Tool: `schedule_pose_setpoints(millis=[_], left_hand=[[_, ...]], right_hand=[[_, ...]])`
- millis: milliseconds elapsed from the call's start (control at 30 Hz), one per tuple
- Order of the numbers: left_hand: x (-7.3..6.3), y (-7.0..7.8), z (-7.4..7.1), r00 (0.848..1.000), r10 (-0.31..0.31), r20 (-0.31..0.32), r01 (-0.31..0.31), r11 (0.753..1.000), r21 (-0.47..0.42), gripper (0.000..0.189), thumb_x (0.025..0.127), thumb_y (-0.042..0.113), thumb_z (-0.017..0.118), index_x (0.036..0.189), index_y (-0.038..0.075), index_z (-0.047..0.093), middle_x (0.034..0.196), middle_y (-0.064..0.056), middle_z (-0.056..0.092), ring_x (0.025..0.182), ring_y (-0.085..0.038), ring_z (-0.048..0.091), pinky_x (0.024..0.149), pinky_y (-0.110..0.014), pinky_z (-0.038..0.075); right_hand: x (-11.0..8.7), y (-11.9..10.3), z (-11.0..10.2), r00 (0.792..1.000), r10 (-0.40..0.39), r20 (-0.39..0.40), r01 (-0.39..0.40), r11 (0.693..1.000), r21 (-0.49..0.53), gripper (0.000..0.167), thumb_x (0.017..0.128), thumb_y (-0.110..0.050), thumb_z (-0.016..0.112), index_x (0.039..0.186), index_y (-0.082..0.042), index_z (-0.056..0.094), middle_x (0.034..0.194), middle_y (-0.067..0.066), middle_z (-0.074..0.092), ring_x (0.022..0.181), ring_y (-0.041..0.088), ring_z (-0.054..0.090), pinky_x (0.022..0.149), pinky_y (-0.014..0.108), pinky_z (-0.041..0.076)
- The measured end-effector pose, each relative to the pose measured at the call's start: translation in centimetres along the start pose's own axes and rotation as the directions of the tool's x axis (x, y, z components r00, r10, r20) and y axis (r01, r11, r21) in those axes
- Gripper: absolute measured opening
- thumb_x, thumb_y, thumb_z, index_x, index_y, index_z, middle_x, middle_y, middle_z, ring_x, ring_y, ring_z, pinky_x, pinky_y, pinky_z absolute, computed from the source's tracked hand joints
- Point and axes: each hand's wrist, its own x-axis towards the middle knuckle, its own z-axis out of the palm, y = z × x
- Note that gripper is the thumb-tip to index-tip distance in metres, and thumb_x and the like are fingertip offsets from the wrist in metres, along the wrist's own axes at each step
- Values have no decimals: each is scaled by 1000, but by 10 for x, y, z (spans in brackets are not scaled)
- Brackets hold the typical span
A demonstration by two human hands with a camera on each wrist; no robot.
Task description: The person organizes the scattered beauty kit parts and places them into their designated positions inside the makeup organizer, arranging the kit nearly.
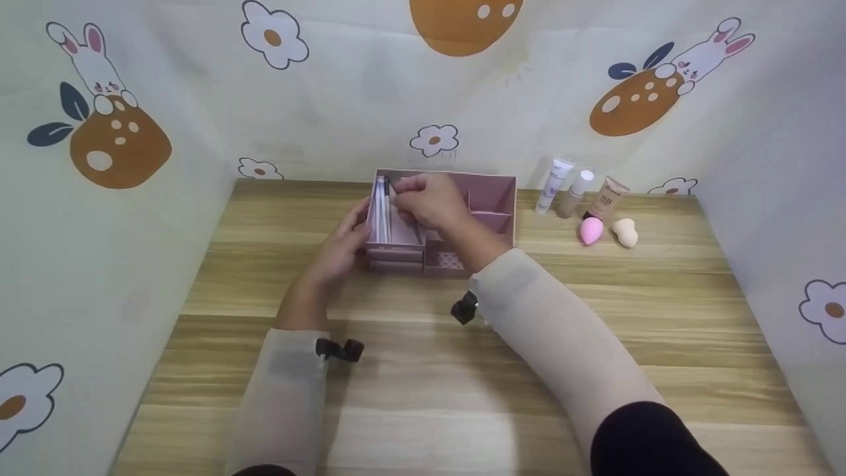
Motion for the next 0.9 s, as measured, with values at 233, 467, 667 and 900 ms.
schedule_pose_setpoints(millis=[233,467,667,900], left_hand=[[-2,2,1,1000,-19,-23,19,999,42,55,115,32,43,168,39,31,180,0,21,164,-21,23,137,-45,22],[-4,3,2,999,-28,-31,30,997,66,54,115,35,43,167,41,31,181,2,16,168,-20,12,138,-45,15],[-4,1,0,999,-32,-40,35,997,65,55,115,35,44,168,40,31,182,1,16,168,-20,11,138,-44,13],[-3,2,1,999,-36,-39,38,997,65,56,114,35,44,169,39,30,181,0,18,167,-22,18,137,-44,19]], right_hand=[[-20,3,-30,1000,-23,-7,24,998,53,35,96,-17,78,130,-7,76,116,11,79,93,21,77,90,39,67],[-42,21,-80,996,-46,-72,52,996,70,34,95,-16,80,127,-6,76,114,14,81,90,21,78,85,34,67],[-51,43,-113,994,-39,-101,57,982,182,36,97,-11,77,130,0,72,105,8,80,83,17,76,80,31,67],[-62,68,-149,989,-27,-148,62,969,240,44,99,-10,75,137,9,64,97,-1,79,80,12,74,77,26,66]])
